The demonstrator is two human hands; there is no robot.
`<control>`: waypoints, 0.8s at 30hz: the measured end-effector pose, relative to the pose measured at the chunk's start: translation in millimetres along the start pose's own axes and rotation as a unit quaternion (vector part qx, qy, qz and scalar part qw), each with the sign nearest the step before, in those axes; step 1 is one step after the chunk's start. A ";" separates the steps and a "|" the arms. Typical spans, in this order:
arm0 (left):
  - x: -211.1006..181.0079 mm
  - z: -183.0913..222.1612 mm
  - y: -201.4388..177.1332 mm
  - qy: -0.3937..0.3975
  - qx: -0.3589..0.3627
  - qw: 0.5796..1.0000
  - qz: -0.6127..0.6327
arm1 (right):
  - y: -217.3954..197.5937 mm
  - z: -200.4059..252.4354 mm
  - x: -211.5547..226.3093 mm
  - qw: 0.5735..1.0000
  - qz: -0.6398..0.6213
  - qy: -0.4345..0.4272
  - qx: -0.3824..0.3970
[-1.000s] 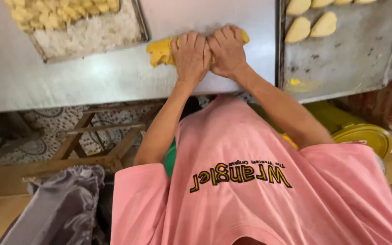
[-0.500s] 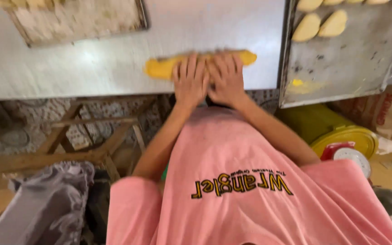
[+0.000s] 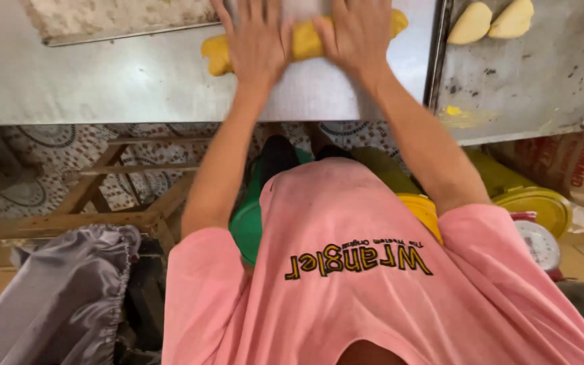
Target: The person is taking small portions of dough from a larger mass, shaping them into individual buns, and arranging them on metal baking sheets.
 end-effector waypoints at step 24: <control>196.9 97.8 -99.4 -0.147 0.354 0.922 0.047 | 42.3 -17.0 161.8 0.788 -0.547 0.206 0.192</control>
Point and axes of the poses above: each hand's wrist, its own z-axis away from the middle knuckle, its own y-axis out of the palm, x = y × z, the point moved 5 cm from there along -z, towards the middle knuckle, and after that the axes turned 1 degree about x, right-handed, at the moved point
